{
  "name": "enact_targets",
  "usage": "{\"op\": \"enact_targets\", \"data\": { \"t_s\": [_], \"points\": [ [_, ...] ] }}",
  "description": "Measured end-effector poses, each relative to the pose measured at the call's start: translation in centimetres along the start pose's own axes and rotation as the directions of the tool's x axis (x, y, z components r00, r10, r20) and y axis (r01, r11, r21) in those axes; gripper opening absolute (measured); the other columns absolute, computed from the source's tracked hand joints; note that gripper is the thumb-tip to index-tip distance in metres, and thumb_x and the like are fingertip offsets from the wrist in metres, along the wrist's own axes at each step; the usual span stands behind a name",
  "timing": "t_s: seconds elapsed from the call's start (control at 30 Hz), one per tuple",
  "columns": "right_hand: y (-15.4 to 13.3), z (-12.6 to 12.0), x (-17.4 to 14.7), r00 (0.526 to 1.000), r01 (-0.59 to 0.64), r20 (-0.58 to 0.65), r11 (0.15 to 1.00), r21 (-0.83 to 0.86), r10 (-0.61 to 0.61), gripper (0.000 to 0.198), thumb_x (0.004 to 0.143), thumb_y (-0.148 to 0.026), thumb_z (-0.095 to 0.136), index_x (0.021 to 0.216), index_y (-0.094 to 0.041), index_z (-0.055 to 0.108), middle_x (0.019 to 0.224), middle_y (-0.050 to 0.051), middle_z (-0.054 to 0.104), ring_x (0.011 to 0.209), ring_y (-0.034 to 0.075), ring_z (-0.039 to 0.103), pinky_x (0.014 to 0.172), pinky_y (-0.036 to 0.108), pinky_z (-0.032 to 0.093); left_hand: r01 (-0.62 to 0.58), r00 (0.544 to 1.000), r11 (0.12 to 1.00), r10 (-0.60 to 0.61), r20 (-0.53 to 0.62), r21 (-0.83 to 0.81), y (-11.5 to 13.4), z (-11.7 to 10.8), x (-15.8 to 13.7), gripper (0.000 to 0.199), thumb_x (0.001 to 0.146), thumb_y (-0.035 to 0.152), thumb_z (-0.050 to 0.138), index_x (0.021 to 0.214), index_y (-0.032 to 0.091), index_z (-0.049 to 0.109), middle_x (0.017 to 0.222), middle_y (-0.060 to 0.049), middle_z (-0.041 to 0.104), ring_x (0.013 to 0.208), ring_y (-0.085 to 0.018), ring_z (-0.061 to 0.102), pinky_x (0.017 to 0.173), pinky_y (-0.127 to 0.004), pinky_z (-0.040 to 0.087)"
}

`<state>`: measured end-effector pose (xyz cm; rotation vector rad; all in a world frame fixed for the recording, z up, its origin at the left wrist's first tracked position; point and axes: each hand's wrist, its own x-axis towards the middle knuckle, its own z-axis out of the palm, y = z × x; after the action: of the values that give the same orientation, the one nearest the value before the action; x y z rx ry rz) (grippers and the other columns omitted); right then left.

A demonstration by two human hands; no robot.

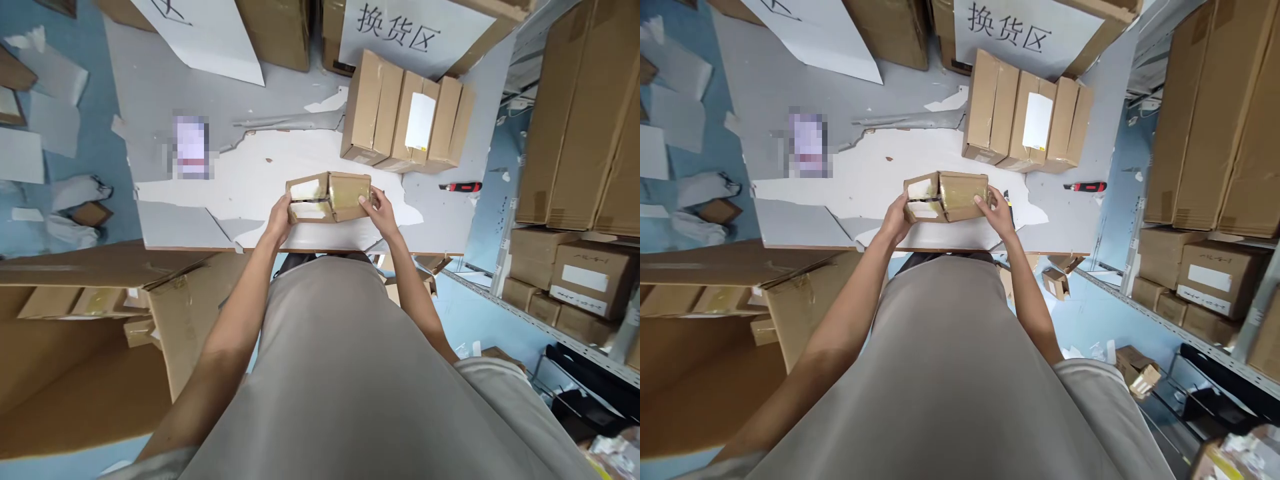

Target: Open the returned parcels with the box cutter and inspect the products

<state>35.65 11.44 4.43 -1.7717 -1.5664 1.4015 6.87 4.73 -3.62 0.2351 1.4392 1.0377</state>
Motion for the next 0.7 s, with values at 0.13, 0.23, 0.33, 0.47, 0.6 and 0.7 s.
{"op": "enact_targets", "data": {
  "t_s": [0.13, 0.23, 0.33, 0.47, 0.6, 0.7],
  "points": [
    [1.5, -1.1, -1.0, 0.992, -0.119, -0.015, 0.981, 0.153, 0.123, 0.082, 0.103, -0.075, 0.067, 0.160, -0.016, 0.065, 0.163, 0.020, 0.070, 0.145, 0.024, 0.070, 0.117, 0.039, 0.061, -0.051, 0.998, 0.997, 0.049, 0.041, 0.054, 2.3, 1.3, -1.5, 0.051, 0.085, 0.054, 0.084, 0.124, 0.024, 0.077, 0.124, -0.009, 0.084, 0.120, -0.031, 0.078, 0.102, -0.039, 0.065],
    [2.7, -0.5, -1.9, 0.982, -0.188, 0.039, 0.947, 0.260, 0.184, 0.068, 0.107, -0.062, 0.062, 0.160, -0.019, 0.063, 0.164, 0.018, 0.070, 0.144, 0.019, 0.071, 0.111, 0.035, 0.063, -0.132, 0.991, 0.975, 0.123, 0.058, 0.179, 4.2, 0.5, -3.2, 0.051, 0.090, 0.053, 0.079, 0.132, 0.023, 0.079, 0.133, -0.009, 0.084, 0.128, -0.032, 0.076, 0.115, -0.043, 0.062],
    [4.4, 1.5, -2.0, 0.964, -0.256, 0.158, 0.902, 0.347, 0.213, 0.059, 0.109, -0.049, 0.055, 0.161, -0.022, 0.061, 0.162, 0.014, 0.073, 0.136, 0.015, 0.075, 0.111, 0.034, 0.062, -0.217, 0.976, 0.932, 0.208, 0.061, 0.290, 5.3, -0.6, -4.6, 0.055, 0.095, 0.053, 0.076, 0.142, 0.026, 0.077, 0.143, -0.008, 0.081, 0.137, -0.032, 0.073, 0.124, -0.047, 0.057],
    [6.7, 4.5, -1.1, 0.947, -0.317, 0.163, 0.886, 0.339, 0.276, 0.055, 0.106, -0.048, 0.058, 0.154, -0.021, 0.068, 0.156, 0.013, 0.078, 0.130, 0.017, 0.078, 0.115, 0.039, 0.063, -0.178, 0.980, 0.903, 0.199, -0.013, 0.392, 4.8, -0.9, -5.1, 0.063, 0.090, 0.043, 0.079, 0.149, 0.024, 0.073, 0.155, -0.012, 0.076, 0.142, -0.035, 0.071, 0.128, -0.050, 0.056],
    [7.7, 4.7, -1.5, 0.986, -0.155, -0.022, 0.952, 0.263, 0.167, 0.059, 0.101, -0.056, 0.068, 0.145, -0.018, 0.075, 0.159, 0.020, 0.074, 0.137, 0.027, 0.075, 0.122, 0.047, 0.061, -0.110, 0.988, 0.906, 0.146, -0.058, 0.408, 3.6, -0.7, -5.4, 0.072, 0.086, 0.034, 0.077, 0.156, 0.021, 0.068, 0.167, -0.016, 0.068, 0.151, -0.036, 0.067, 0.133, -0.053, 0.051],
    [6.8, 3.2, -2.8, 0.998, 0.040, -0.047, 0.981, 0.190, -0.032, 0.068, 0.103, -0.061, 0.070, 0.159, -0.023, 0.068, 0.167, 0.019, 0.067, 0.144, 0.032, 0.071, 0.121, 0.051, 0.062, -0.048, 0.988, 0.922, 0.101, -0.118, 0.384, 2.8, -0.9, -6.0, 0.073, 0.084, 0.033, 0.077, 0.156, 0.024, 0.065, 0.170, -0.015, 0.065, 0.154, -0.035, 0.066, 0.132, -0.053, 0.053]
  ]
}}
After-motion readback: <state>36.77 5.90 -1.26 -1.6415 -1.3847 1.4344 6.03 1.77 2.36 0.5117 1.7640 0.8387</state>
